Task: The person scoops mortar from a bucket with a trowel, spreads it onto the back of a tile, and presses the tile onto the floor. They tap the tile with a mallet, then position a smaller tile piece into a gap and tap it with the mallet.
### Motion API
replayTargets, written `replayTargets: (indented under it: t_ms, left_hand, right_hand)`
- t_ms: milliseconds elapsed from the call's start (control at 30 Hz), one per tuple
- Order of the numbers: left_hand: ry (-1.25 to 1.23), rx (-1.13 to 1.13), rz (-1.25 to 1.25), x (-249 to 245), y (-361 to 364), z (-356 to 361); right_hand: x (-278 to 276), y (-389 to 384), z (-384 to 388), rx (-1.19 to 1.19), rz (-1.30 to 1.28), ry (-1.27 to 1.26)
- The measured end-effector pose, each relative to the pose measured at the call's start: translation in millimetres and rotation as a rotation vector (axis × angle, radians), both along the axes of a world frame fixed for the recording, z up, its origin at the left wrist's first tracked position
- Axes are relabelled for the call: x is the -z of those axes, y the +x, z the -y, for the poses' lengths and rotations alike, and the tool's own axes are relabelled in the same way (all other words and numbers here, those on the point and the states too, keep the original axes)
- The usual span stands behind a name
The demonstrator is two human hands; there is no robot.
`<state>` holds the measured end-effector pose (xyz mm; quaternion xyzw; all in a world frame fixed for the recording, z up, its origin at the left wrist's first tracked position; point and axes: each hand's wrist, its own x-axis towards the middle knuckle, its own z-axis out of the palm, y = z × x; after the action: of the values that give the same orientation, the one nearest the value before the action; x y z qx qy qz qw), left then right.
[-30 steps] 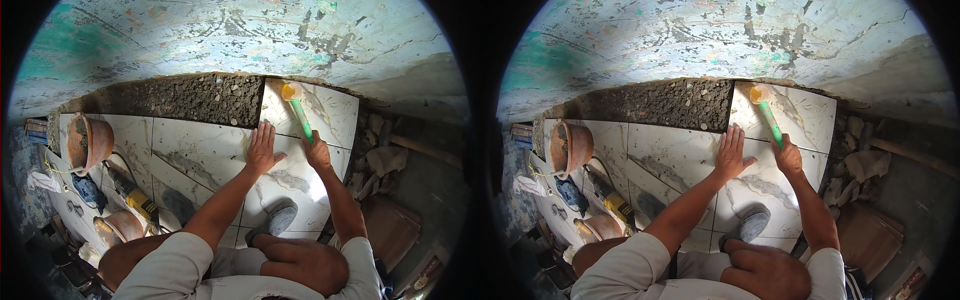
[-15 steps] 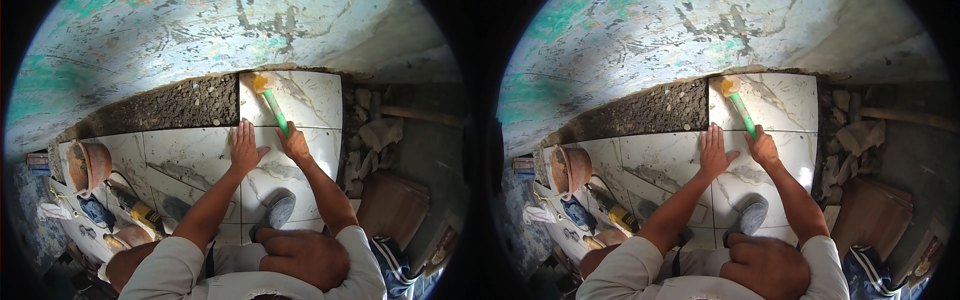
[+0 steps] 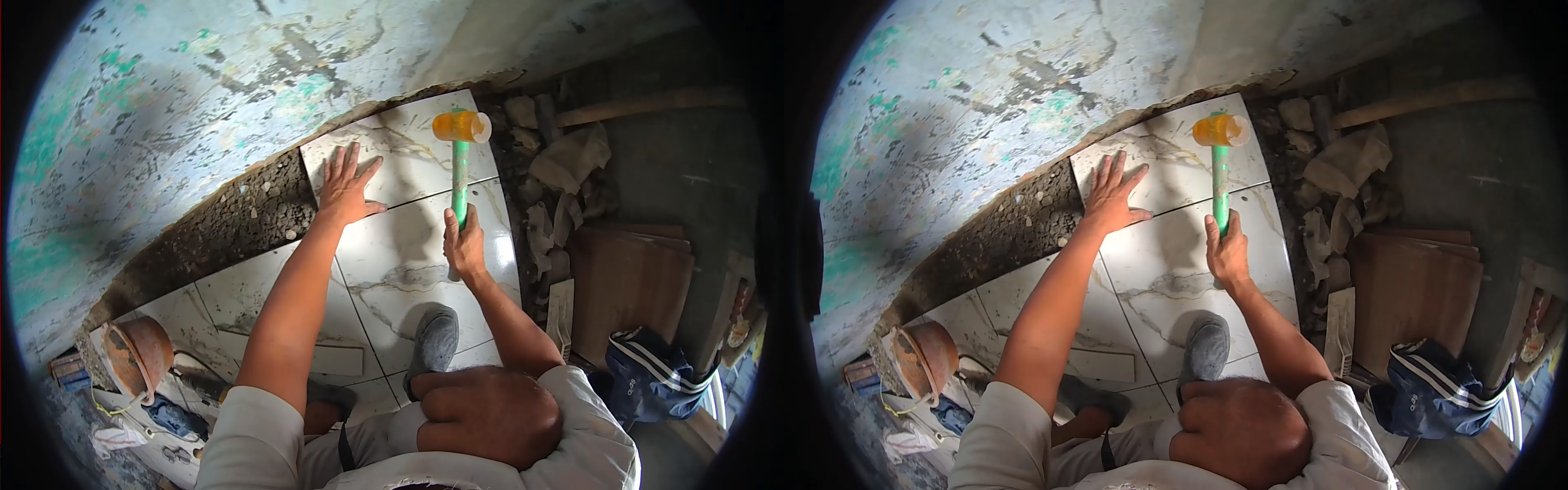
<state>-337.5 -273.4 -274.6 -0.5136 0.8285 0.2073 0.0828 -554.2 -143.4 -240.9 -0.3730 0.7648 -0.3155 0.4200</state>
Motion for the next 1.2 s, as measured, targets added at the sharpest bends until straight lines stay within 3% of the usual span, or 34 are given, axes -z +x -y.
replayTargets:
  t_ms: [133, 267, 467, 533, 667, 833, 900, 1033, 1200]
  left_hand:
    - [0.022, -0.03, 0.044, -4.6, -9.9, 0.9]
    - [-0.004, -0.016, 0.086, 1.8, -13.9, 1.7]
    - [-0.051, 0.006, 0.102, 3.9, -21.3, -1.3]
    - [-0.062, -0.011, 0.094, 2.2, -22.3, 0.2]
    - [-0.036, -0.011, 0.137, -8.8, -28.2, 2.8]
    - [-0.023, -0.007, 0.164, -9.8, -30.3, 4.8]
    - [0.003, -0.01, 0.2, -9.5, -28.6, 5.7]
    - [-0.029, -0.01, 0.166, -9.4, -29.8, 4.9]
    - [-0.017, -0.01, 0.176, -13.0, -30.1, 5.4]
  right_hand:
    - [19.3, 3.4, 11.8, 0.031, 0.365, 0.146]
    - [16.8, 9.6, 30.3, 0.162, 0.318, 0.032]
    - [25.3, -4.6, 59.8, 0.22, 0.366, 0.089]
    - [36.4, 0.0, 61.0, 0.239, 0.068, -0.147]
    - [25.0, -15.1, 76.1, 0.161, 0.244, 0.066]
    - [29.9, -15.0, 78.7, 0.12, 0.213, 0.059]
    - [34.1, -7.2, 73.0, 0.153, 0.071, -0.097]
    - [16.4, -16.8, 88.6, 0.111, 0.257, 0.141]
    - [24.5, -11.0, 75.2, 0.128, 0.17, 0.058]
